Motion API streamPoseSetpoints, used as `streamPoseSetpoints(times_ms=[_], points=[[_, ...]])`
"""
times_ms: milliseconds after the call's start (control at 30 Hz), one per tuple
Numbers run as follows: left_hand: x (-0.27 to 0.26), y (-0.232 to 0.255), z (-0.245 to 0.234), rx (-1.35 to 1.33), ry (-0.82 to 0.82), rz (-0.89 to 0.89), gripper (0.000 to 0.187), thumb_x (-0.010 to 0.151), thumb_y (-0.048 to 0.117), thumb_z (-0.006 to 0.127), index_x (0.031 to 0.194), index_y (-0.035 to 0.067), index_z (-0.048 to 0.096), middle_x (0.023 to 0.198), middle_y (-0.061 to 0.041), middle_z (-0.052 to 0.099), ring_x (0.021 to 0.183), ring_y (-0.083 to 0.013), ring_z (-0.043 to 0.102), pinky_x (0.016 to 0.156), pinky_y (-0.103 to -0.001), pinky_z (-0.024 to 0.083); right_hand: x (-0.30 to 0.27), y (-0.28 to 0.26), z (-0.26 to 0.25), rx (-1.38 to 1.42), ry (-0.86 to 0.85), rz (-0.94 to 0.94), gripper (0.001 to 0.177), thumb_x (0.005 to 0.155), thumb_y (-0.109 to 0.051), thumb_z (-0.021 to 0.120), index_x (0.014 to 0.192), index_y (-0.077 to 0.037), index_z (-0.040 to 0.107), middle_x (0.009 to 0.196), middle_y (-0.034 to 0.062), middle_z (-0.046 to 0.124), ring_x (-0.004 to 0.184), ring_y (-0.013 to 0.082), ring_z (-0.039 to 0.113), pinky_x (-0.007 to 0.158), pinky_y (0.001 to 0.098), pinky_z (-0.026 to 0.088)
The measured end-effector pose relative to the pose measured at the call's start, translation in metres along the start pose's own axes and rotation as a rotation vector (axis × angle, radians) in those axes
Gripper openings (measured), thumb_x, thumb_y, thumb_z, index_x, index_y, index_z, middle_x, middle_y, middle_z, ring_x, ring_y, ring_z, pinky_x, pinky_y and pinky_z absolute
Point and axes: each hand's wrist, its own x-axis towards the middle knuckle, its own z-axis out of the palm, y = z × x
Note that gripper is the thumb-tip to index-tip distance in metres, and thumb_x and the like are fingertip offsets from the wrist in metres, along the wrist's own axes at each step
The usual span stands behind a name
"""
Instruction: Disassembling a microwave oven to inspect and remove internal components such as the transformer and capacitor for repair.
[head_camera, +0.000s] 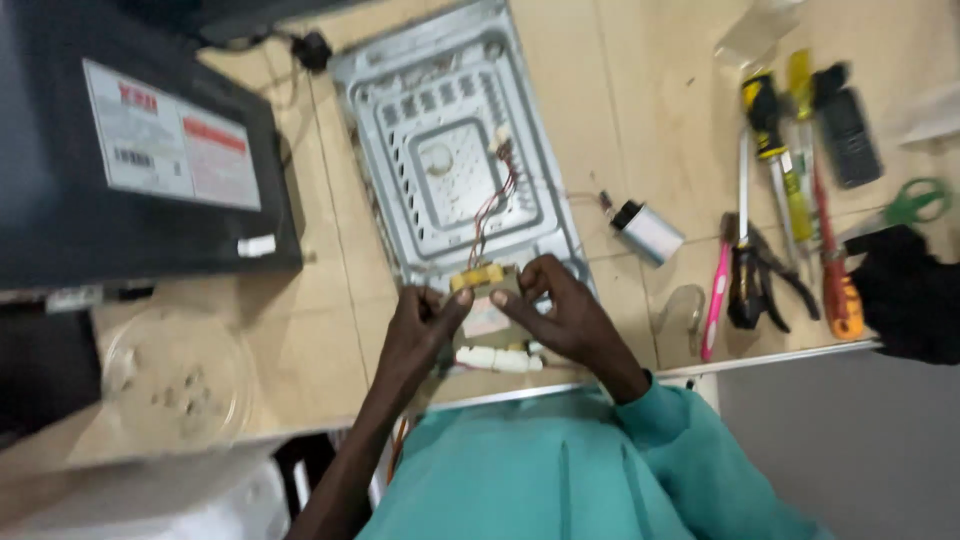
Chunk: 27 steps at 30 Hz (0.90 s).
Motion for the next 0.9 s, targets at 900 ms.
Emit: streamPoseSetpoints(times_ms=[900], points=[[0.054, 0.075, -0.013, 0.317, -0.523, 0.45, 0.067, 0.062, 0.071, 0.078, 0.085, 0.011, 0.06, 0.08, -0.014, 0.066, 0.084, -0.0329, 0.068, 0.083, -0.043, 0.051, -0.041, -0.082, 0.054, 0.272, 0.31, 0.386, 0.067, 0.086, -0.051, 0.076, 0.13, -0.002, 0.063, 0.087, 0.0191, 0.065, 0.074, 0.021, 0.061, 0.072, 0.0405, 0.057]])
